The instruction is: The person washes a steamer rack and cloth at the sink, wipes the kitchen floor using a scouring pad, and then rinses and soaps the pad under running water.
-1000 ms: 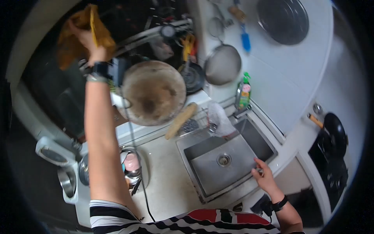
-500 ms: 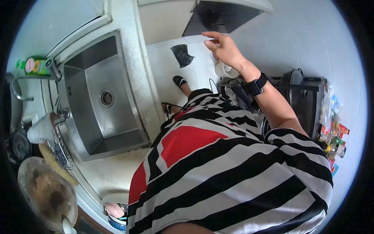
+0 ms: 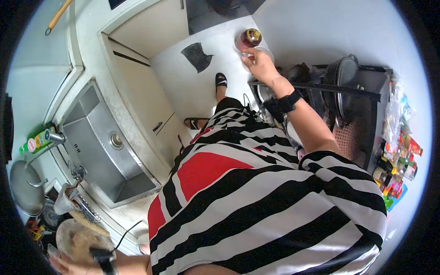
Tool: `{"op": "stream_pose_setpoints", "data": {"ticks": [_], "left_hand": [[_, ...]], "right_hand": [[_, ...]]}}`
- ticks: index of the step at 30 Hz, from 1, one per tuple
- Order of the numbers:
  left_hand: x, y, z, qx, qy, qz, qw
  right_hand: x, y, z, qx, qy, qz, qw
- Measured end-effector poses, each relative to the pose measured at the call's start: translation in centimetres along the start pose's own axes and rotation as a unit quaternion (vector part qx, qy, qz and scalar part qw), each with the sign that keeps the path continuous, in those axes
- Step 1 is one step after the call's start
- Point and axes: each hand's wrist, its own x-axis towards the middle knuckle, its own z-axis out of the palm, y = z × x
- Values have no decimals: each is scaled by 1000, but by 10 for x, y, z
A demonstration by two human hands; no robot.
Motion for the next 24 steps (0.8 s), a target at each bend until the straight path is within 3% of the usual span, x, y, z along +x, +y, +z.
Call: {"op": "stream_pose_setpoints", "data": {"ticks": [2, 3, 4, 7, 10, 13, 15, 16, 18, 19, 20, 22, 24], "left_hand": [[-43, 29, 43, -6, -156, -38, 987], [-49, 13, 67, 102, -253, 155, 949], [-107, 74, 140, -128, -273, -83, 950], [-162, 118, 236, -178, -424, -145, 876], [-200, 163, 329, -222, -505, -121, 825], [-218, 192, 410, -187, -520, -207, 807], [-226, 177, 465, -144, -465, -230, 842], [-228, 165, 490, -141, -464, -226, 845], [-223, 128, 536, 8, -404, -105, 908], [-213, 109, 549, 121, -412, -33, 903], [-213, 108, 550, 123, -419, -29, 899], [-208, 105, 541, 301, -431, -78, 847], [-204, 62, 544, 355, -426, -93, 827]], "right_hand": [[5, 23, -16, 23, 16, -13, 1000], [9, 32, -27, 5, 8, 6, 1000], [26, 50, -44, -1, 1, 24, 1000], [54, 86, -67, 26, -1, 31, 999], [79, 111, -87, 41, 31, 7, 999], [106, 120, -105, 56, 55, -9, 997], [123, 113, -118, 57, 36, 1, 998], [136, 110, -124, 63, 35, 0, 997], [160, 109, -134, 90, 49, -16, 995], [167, 102, -144, 90, 46, -2, 995], [173, 104, -148, 90, 45, 7, 995], [191, 107, -157, 97, 100, -65, 988], [208, 101, -168, 78, 91, -43, 992]]}}
